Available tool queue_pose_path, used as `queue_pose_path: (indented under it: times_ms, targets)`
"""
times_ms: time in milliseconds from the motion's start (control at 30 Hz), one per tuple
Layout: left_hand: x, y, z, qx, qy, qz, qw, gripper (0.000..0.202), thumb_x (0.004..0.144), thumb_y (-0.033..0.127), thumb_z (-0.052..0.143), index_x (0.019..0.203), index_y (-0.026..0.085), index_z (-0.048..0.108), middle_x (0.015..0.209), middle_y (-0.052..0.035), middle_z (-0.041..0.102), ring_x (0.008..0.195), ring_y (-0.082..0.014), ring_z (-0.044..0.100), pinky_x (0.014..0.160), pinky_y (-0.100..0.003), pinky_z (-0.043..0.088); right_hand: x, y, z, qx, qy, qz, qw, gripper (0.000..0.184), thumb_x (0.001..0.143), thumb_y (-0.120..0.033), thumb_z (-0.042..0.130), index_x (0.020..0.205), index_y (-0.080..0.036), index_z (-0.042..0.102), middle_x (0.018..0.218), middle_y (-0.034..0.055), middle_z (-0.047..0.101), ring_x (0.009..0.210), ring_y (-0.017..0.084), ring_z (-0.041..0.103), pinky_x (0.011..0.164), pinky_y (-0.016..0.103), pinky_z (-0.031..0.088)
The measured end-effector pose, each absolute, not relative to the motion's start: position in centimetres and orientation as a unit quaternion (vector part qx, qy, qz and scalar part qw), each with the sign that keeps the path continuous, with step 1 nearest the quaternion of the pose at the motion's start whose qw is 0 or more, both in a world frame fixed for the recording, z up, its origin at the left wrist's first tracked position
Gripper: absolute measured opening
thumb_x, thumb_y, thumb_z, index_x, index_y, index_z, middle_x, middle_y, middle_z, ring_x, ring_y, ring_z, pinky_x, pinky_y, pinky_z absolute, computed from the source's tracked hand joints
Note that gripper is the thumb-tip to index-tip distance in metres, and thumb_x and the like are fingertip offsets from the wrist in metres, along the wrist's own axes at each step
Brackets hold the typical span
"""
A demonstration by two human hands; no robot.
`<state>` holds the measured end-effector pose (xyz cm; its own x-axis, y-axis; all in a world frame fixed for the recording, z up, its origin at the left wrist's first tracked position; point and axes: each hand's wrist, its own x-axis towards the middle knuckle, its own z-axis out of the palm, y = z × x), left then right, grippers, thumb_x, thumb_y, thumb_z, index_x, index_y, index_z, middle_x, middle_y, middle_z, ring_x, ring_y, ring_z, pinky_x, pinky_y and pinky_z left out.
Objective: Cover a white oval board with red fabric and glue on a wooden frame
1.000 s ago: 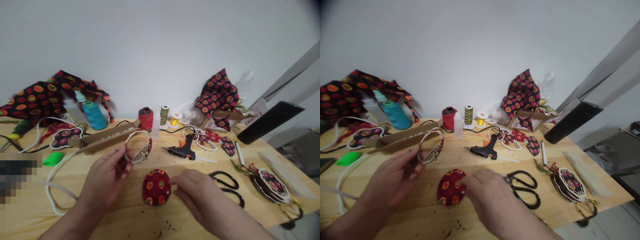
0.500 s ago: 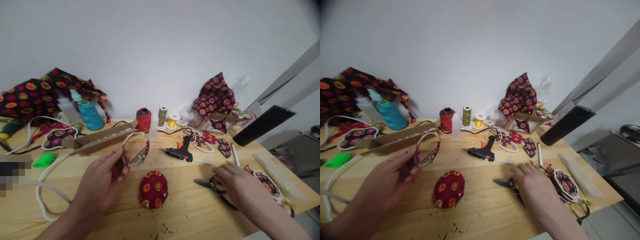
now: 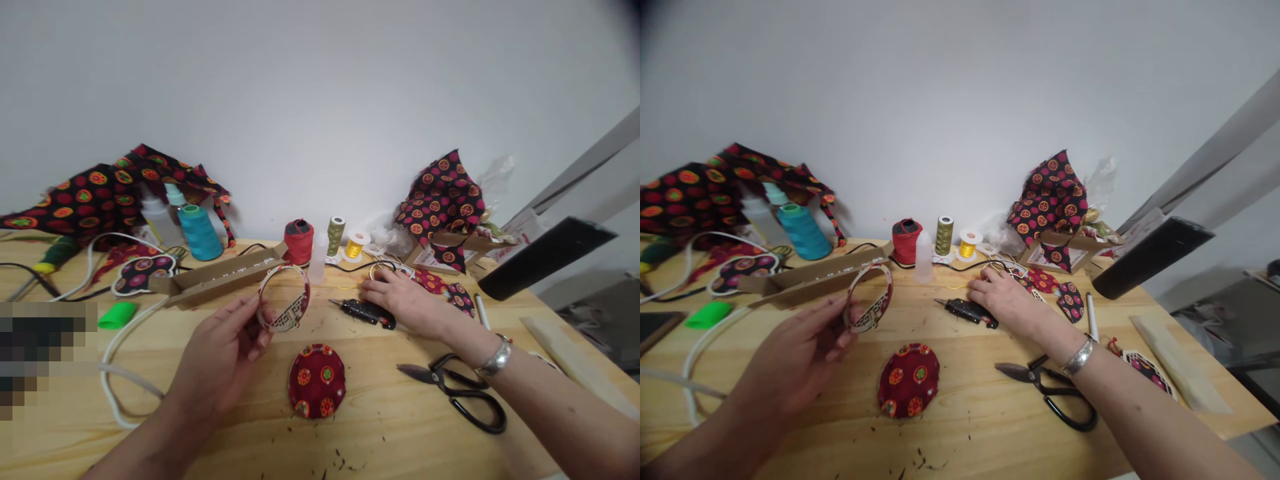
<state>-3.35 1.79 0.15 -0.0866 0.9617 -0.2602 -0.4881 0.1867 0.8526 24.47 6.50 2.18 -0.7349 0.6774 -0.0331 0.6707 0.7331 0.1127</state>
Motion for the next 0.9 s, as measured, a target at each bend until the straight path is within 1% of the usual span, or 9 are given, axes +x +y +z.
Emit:
queue_pose_path:
  times_ms: [133,267,367,467,533,600,700,800,900]
  targets:
    - [-3.5,1.8,-0.2,0.274,0.445,0.581,0.624,0.012,0.072,0.024,0.065,0.064,0.016,0.062,0.058,0.0021,0.061,0.041,-0.0049,0.045,0.032,-0.012,0.029,24.7,6.7,2.4,0.345,0.939,-0.004,-0.001,0.033,0.094,-0.015,0.036,0.117,-0.022,0.058,0.12,0.0064,0.06,0.103,0.023,0.046,0.089,0.04,0.042]
    - [-3.6,1.9,-0.2,0.275,0.446,0.584,0.621,0.013,0.073,0.026,0.065,0.065,0.016,0.062,0.059,0.0024,0.061,0.041,-0.0046,0.045,0.032,-0.012,0.03,25.8,5.8,3.8,0.352,0.928,-0.081,-0.093,0.037,0.092,-0.013,0.037,0.124,-0.025,0.053,0.128,0.0055,0.055,0.114,0.024,0.042,0.096,0.043,0.039]
    - [-3.5,1.9,0.0,0.272,0.447,0.585,0.62,0.013,0.072,0.026,0.066,0.066,0.016,0.062,0.058,0.0026,0.06,0.04,-0.0045,0.044,0.032,-0.012,0.029,27.2,4.9,4.5,0.389,0.883,-0.169,-0.199,0.034,0.089,-0.019,0.045,0.122,-0.025,0.054,0.128,0.0072,0.054,0.118,0.026,0.043,0.1,0.045,0.038]
    - [-3.5,1.9,0.0,0.281,0.445,0.582,0.62,0.013,0.072,0.026,0.066,0.065,0.016,0.062,0.058,0.0025,0.061,0.04,-0.0047,0.044,0.032,-0.012,0.029,28.0,4.4,4.2,0.45,0.776,-0.277,-0.344,0.034,0.083,-0.03,0.058,0.117,-0.027,0.057,0.124,0.0066,0.057,0.112,0.027,0.052,0.096,0.043,0.043]
    - [-3.5,1.9,-0.1,0.282,0.448,0.581,0.618,0.014,0.072,0.027,0.067,0.065,0.016,0.062,0.058,0.0023,0.061,0.04,-0.0047,0.044,0.032,-0.012,0.029,27.8,4.3,3.5,0.447,0.695,-0.342,-0.447,0.038,0.08,-0.037,0.062,0.117,-0.029,0.057,0.12,0.0055,0.06,0.111,0.027,0.054,0.094,0.043,0.045]
    - [-3.5,1.9,-0.1,0.277,0.45,0.584,0.617,0.012,0.071,0.027,0.067,0.066,0.016,0.063,0.058,0.0023,0.061,0.04,-0.0046,0.044,0.032,-0.012,0.028,27.0,4.4,2.9,0.414,0.636,-0.395,-0.517,0.039,0.078,-0.042,0.061,0.116,-0.029,0.057,0.117,0.0052,0.062,0.112,0.028,0.054,0.094,0.044,0.045]
    - [-3.5,1.9,-0.1,0.271,0.449,0.585,0.619,0.012,0.07,0.026,0.068,0.067,0.016,0.063,0.057,0.0024,0.061,0.04,-0.0046,0.044,0.032,-0.012,0.028,25.6,4.2,2.2,0.391,0.599,-0.447,-0.537,0.033,0.079,-0.04,0.058,0.11,-0.027,0.061,0.11,0.0051,0.065,0.11,0.027,0.056,0.094,0.045,0.045]
    - [-3.5,2.0,-0.2,0.277,0.447,0.583,0.62,0.014,0.07,0.027,0.069,0.068,0.015,0.063,0.058,0.0023,0.061,0.04,-0.0045,0.045,0.032,-0.012,0.029,24.8,3.8,1.6,0.401,0.62,-0.445,-0.507,0.024,0.079,-0.034,0.058,0.1,-0.025,0.064,0.099,0.0049,0.068,0.105,0.026,0.058,0.095,0.043,0.043]
    - [-3.6,2.0,-0.4,0.28,0.447,0.582,0.619,0.014,0.071,0.026,0.068,0.069,0.014,0.062,0.059,0.0018,0.061,0.04,-0.0044,0.045,0.031,-0.012,0.029,24.3,3.1,1.1,0.402,0.671,-0.416,-0.464,0.019,0.079,-0.034,0.057,0.093,-0.024,0.065,0.092,0.0051,0.068,0.098,0.025,0.059,0.091,0.04,0.044]
